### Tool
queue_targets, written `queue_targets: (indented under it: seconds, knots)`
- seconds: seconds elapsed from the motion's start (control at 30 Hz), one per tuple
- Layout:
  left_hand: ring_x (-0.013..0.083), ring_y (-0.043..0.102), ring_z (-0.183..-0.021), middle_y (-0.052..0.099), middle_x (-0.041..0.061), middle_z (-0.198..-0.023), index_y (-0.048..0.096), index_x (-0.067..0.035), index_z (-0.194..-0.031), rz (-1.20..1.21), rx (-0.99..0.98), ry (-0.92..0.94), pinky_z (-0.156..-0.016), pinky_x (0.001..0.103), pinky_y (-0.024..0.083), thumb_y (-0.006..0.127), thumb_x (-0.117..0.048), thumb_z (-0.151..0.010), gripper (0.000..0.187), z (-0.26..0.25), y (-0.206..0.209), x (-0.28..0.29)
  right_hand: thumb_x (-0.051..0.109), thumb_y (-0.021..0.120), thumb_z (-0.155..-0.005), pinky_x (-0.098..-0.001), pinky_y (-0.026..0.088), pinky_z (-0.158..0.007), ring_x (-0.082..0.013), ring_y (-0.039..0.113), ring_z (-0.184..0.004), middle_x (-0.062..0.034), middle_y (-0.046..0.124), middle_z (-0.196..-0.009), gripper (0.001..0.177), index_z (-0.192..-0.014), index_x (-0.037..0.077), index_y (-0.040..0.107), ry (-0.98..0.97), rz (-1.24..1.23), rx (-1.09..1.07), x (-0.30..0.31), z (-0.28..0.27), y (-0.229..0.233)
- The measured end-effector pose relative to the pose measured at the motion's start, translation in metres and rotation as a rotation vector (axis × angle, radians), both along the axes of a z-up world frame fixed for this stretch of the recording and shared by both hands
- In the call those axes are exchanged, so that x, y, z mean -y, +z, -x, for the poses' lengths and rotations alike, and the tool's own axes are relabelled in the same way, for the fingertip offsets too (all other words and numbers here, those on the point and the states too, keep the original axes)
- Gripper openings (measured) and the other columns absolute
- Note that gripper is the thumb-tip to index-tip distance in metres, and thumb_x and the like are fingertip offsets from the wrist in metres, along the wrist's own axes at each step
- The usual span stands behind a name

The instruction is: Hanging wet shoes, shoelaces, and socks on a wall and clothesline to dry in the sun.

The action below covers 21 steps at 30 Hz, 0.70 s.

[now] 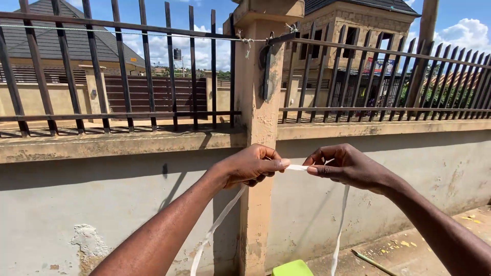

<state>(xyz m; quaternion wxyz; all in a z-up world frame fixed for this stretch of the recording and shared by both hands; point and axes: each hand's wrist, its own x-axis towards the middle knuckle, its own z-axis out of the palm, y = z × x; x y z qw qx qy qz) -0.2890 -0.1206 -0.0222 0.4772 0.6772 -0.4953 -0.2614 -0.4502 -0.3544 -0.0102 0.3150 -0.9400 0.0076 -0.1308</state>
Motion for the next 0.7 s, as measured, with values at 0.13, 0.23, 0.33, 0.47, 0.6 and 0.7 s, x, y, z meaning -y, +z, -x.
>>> queue_targets:
  seconds: [0.13, 0.23, 0.33, 0.47, 0.6, 0.7]
  knots:
    - [0.0053, 0.041, -0.051, 0.053, -0.005, -0.062, 0.071, -0.009, -0.09, 0.008, 0.225, 0.081, -0.044, 0.026, 0.029, 0.084, -0.045, -0.079, 0.04, -0.015, 0.039, 0.038, 0.04, 0.076, -0.086, -0.0286, 0.054, -0.064, -0.007, 0.066, -0.072, -0.0026, 0.082, -0.082, 0.04, -0.112, 0.011, 0.082, 0.033, 0.155, 0.101, 0.051, -0.017, 0.035]
    - [0.0036, 0.05, -0.059, 0.061, -0.004, -0.066, 0.076, -0.008, -0.088, 0.17, 0.461, 0.12, -0.051, 0.025, 0.037, 0.089, -0.044, -0.075, 0.04, -0.055, 0.063, 0.074, 0.04, 0.077, -0.084, -0.0278, 0.06, -0.078, -0.0075, 0.073, -0.087, -0.0013, 0.083, -0.097, 0.043, -0.115, 0.01, 0.078, 0.112, 0.126, 0.154, 0.07, -0.03, 0.065]
    - [0.0063, 0.052, -0.063, 0.064, -0.002, -0.07, 0.074, -0.008, -0.086, 0.388, 0.49, 0.057, -0.055, 0.028, 0.041, 0.086, -0.045, -0.078, 0.04, -0.094, 0.097, 0.103, 0.04, 0.075, -0.085, -0.0272, 0.056, -0.066, -0.0072, 0.07, -0.076, -0.0022, 0.082, -0.09, 0.043, -0.119, 0.014, 0.075, 0.031, 0.154, 0.219, 0.088, -0.048, 0.096]
    - [0.0057, 0.058, -0.065, 0.064, -0.002, -0.069, 0.073, -0.01, -0.085, 0.5, 0.695, 0.361, -0.06, 0.027, 0.05, 0.081, -0.047, -0.083, 0.039, -0.129, 0.145, 0.116, 0.036, 0.075, -0.087, -0.0293, 0.045, -0.052, -0.01, 0.059, -0.062, -0.0064, 0.075, -0.082, 0.037, -0.116, 0.014, 0.077, -0.043, 0.092, 0.419, 0.114, -0.079, 0.133]
    - [0.0087, 0.059, -0.063, 0.063, 0.001, -0.068, 0.078, -0.011, -0.093, 0.481, 0.797, 0.582, -0.058, 0.029, 0.048, 0.075, -0.05, -0.088, 0.039, -0.173, 0.177, 0.124, 0.032, 0.075, -0.087, -0.0321, 0.041, -0.05, -0.0133, 0.052, -0.058, -0.0023, 0.078, -0.085, 0.03, -0.108, 0.011, 0.079, -0.157, 0.042, 0.579, 0.122, -0.106, 0.162]
    - [0.0174, 0.057, -0.052, 0.06, 0.004, -0.067, 0.07, -0.006, -0.106, 0.29, 0.593, 0.447, -0.046, 0.036, 0.049, 0.075, -0.053, -0.084, 0.052, -0.161, 0.193, 0.126, 0.034, 0.076, -0.09, -0.0306, 0.059, -0.065, -0.0099, 0.069, -0.073, -0.0038, 0.078, -0.087, 0.027, -0.105, 0.011, 0.08, -0.085, 0.233, 0.736, 0.146, -0.153, 0.181]
